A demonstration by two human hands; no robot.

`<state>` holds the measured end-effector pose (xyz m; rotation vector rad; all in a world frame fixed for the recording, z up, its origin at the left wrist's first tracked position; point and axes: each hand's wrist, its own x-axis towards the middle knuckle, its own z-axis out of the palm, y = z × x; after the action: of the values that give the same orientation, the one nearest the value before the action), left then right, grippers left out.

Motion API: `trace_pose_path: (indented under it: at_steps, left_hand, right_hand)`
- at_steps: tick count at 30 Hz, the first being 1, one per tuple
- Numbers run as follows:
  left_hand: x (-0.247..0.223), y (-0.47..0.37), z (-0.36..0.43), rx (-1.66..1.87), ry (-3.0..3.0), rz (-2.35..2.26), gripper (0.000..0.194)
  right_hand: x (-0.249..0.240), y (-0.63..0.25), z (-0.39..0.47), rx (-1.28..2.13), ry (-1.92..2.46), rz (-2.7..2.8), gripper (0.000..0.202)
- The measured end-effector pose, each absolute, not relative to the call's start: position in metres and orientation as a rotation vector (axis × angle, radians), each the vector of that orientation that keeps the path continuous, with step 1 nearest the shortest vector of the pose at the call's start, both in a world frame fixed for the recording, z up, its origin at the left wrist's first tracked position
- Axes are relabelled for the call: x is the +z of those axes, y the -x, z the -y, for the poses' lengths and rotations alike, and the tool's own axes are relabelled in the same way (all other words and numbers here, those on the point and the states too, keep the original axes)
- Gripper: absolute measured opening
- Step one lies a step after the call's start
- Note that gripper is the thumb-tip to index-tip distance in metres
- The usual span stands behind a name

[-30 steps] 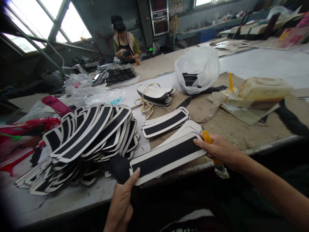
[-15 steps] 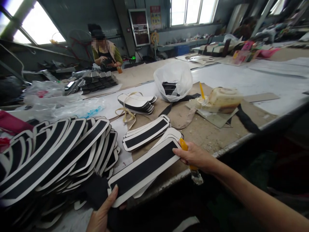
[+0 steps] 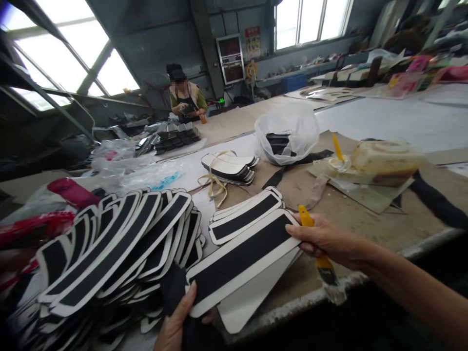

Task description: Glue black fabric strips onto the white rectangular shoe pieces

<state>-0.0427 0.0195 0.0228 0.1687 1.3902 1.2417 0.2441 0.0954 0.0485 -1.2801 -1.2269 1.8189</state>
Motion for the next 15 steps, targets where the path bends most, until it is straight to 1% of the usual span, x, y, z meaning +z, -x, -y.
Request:
trace_pose_path:
  at_steps: [3, 6, 9, 13, 15]
  left_hand:
    - [0.029, 0.044, -0.037, 1.302, -0.260, -1.418, 0.033]
    - [0.027, 0.047, -0.050, 1.319, -0.304, -1.462, 0.036]
    - [0.015, 0.051, -0.051, 1.307, -0.390, -1.499, 0.039]
    - [-0.003, 0.051, -0.034, 1.266, -0.543, -1.569, 0.045]
    - [-0.010, 0.048, -0.023, 1.227, -0.553, -1.666, 0.047]
  right_hand:
    - [0.062, -0.243, -0.128, 1.702, 1.373, 1.330, 0.040]
    - [0.070, -0.241, -0.157, 1.566, 1.448, 1.412, 0.042]
    - [0.068, -0.240, -0.181, 1.475, 1.520, 1.560, 0.040]
    - [0.058, -0.240, -0.206, 1.038, 1.880, 1.851, 0.037]
    - [0.055, -0.247, -0.211, 0.887, 1.956, 1.896, 0.036]
